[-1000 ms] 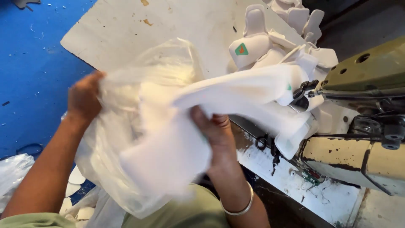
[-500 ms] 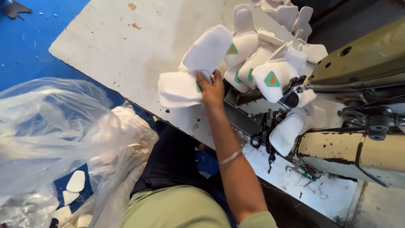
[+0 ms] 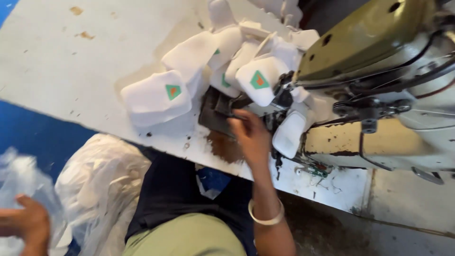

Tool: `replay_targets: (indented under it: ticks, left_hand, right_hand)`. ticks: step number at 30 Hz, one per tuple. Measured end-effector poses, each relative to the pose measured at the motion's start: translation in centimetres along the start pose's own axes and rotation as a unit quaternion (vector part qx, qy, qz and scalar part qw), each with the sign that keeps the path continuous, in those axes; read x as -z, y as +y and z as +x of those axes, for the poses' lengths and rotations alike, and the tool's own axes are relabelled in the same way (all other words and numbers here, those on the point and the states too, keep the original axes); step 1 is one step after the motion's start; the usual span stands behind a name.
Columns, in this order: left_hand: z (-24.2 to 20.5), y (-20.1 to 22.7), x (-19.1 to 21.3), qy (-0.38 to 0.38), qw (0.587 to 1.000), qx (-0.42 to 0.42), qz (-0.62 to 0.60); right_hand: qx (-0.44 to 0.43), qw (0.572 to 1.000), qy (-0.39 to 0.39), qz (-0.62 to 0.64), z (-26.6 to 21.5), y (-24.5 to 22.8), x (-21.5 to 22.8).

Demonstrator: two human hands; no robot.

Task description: The person operates a sewing machine to stitch white fabric pieces with green labels. They repeatedly pick up pieces from a plastic bag, guide them through the machine, and place the finished items on the table. At one point, they use scissors to trim threads.

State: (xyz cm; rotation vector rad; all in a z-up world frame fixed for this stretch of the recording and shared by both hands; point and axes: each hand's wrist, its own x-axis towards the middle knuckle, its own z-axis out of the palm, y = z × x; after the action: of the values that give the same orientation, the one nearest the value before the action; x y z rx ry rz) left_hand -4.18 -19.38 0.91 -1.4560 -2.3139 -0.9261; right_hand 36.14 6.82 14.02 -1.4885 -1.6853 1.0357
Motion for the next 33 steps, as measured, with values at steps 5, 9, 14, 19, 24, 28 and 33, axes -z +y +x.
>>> replay_targets:
  ticks: [5,9,14,19,24,28,33]
  left_hand:
    - [2.7,9.7,-3.8,0.009,1.000,-0.017,0.003]
    - [8.2,17.9,-8.6,-0.037,0.961,-0.022,-0.274]
    - [12.7,23.4,-10.3,-0.144,0.982,-0.091,-0.085]
    - [12.8,23.2,-11.0,-0.134,0.986,-0.099,-0.007]
    - [13.1,23.5,-10.6,-0.142,0.983,-0.097,-0.066]
    - [13.1,23.4,-10.4,-0.138,0.983,-0.106,-0.064]
    - [13.1,23.1,-10.2,-0.132,0.983,-0.105,-0.066]
  right_hand:
    - [0.036,0.962,0.239,-0.123,2.0,1.8,8.6]
    - [0.017,0.976,0.136,-0.170,9.0,6.7,10.3]
    - [0.034,0.965,0.171,-0.195,18.1,11.8,11.7]
    - [0.062,0.959,0.188,-0.205,26.7,12.5,9.8]
    - [0.056,0.941,0.236,-0.234,27.7,13.6,11.3]
    - [0.036,0.956,0.244,-0.159,21.1,18.7,13.2]
    - [-0.017,0.949,0.267,0.167,4.6,6.6,9.5]
